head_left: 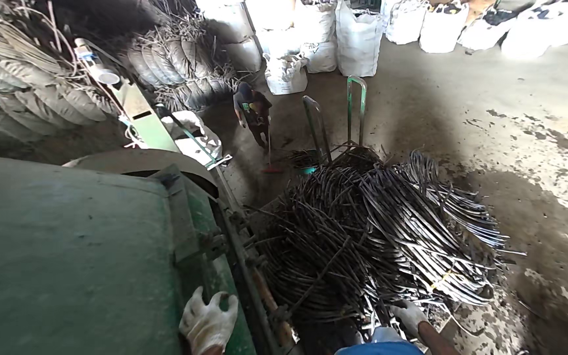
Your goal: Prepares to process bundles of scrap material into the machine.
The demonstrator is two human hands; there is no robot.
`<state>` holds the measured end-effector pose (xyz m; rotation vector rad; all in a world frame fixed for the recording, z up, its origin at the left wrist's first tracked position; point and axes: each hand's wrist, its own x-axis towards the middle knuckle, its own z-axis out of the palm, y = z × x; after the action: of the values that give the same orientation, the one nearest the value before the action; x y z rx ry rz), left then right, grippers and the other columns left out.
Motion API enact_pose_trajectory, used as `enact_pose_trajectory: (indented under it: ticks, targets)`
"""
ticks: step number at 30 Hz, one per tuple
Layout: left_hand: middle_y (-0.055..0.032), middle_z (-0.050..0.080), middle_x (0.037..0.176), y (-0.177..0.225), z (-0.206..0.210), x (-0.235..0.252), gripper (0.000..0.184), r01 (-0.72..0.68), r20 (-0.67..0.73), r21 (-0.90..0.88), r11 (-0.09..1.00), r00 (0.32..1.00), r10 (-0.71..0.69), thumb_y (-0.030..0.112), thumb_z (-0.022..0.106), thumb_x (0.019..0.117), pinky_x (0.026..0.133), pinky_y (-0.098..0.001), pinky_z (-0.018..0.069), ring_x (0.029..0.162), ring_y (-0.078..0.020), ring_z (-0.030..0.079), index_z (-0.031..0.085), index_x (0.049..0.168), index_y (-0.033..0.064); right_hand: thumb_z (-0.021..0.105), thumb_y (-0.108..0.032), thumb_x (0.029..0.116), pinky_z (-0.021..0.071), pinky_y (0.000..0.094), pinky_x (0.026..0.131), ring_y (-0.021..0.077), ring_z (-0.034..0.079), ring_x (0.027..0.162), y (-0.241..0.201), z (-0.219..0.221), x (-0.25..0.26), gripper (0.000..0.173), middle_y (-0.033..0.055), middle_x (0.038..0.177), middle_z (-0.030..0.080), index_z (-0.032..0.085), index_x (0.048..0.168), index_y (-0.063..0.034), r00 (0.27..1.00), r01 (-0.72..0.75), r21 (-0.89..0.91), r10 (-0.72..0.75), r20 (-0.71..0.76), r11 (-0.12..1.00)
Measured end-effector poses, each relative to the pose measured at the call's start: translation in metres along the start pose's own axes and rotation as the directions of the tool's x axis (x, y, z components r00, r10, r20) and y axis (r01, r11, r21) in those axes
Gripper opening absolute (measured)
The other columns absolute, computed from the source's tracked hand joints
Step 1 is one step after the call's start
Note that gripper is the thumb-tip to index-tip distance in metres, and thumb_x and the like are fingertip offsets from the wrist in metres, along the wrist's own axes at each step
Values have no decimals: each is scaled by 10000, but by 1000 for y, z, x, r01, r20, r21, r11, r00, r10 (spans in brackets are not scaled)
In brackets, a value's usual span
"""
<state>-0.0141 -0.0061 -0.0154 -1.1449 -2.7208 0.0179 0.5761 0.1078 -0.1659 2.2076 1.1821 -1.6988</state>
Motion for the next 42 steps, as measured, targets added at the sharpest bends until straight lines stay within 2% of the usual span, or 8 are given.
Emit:
enact_pose_trajectory:
  ticks: [2, 5, 16, 22, 30, 35, 42]
  targets:
    - [-94, 436, 1593, -1, -2, 0, 450, -10, 8, -29, 1000, 1000, 10, 674, 588, 801, 1167, -609, 302, 1473, -396, 359, 783, 1050, 354, 709, -523, 893, 573, 570, 958, 315, 709, 1096, 2, 1, 2, 569, 143, 1201, 724, 650, 1358, -200, 1000, 7, -3, -7, -4, 1000]
    - [-106, 434, 1592, 0, -2, -1, 444, -16, 3, -43, 999, 1000, 16, 656, 598, 801, 1165, -615, 302, 1470, -405, 360, 786, 1051, 339, 707, -527, 896, 571, 572, 953, 317, 708, 1091, 1, 1, -1, 574, 148, 1203, 721, 648, 1360, -195, 1000, 9, -2, -9, -10, 1000]
    - [-71, 429, 1600, 0, 0, 0, 456, 1, -8, -17, 1000, 1000, -1, 689, 572, 790, 1172, -591, 294, 1476, -371, 363, 777, 1045, 372, 711, -514, 895, 584, 559, 928, 300, 720, 1065, 0, 0, -2, 545, 131, 1182, 733, 660, 1346, -214, 1000, -3, 20, 3, 10, 1000]
    - [-76, 425, 1602, 0, -2, -1, 460, 2, 3, -18, 1000, 1000, -2, 687, 566, 797, 1166, -595, 299, 1479, -376, 358, 776, 1054, 369, 717, -509, 895, 592, 551, 910, 303, 727, 1031, 2, 1, 0, 555, 144, 1164, 732, 654, 1349, -197, 1000, -1, 36, 1, 9, 999]
    - [-77, 444, 1588, 0, 0, 0, 459, 2, -18, -33, 999, 1000, -3, 690, 571, 784, 1164, -585, 307, 1469, -376, 372, 783, 1029, 364, 696, -510, 921, 580, 560, 944, 321, 712, 1084, -2, 1, -8, 591, 161, 1219, 713, 612, 1401, -176, 1000, -8, 4, 8, 10, 1000]
    - [-97, 431, 1596, -1, -2, 0, 445, -14, 4, -39, 999, 1000, 14, 670, 591, 796, 1166, -604, 305, 1474, -390, 360, 785, 1046, 357, 698, -497, 919, 585, 557, 929, 315, 720, 1050, -3, 1, -9, 544, 155, 1190, 721, 642, 1364, -190, 1000, 9, 16, -9, 14, 1000]
    - [-73, 429, 1599, -3, 6, 0, 444, -10, -14, -31, 999, 1000, 10, 688, 579, 787, 1179, -585, 285, 1479, -369, 354, 779, 1032, 377, 699, -506, 914, 588, 549, 922, 306, 724, 1040, 0, 1, -6, 557, 147, 1185, 725, 639, 1371, -194, 1000, 7, 0, -7, 11, 1000]
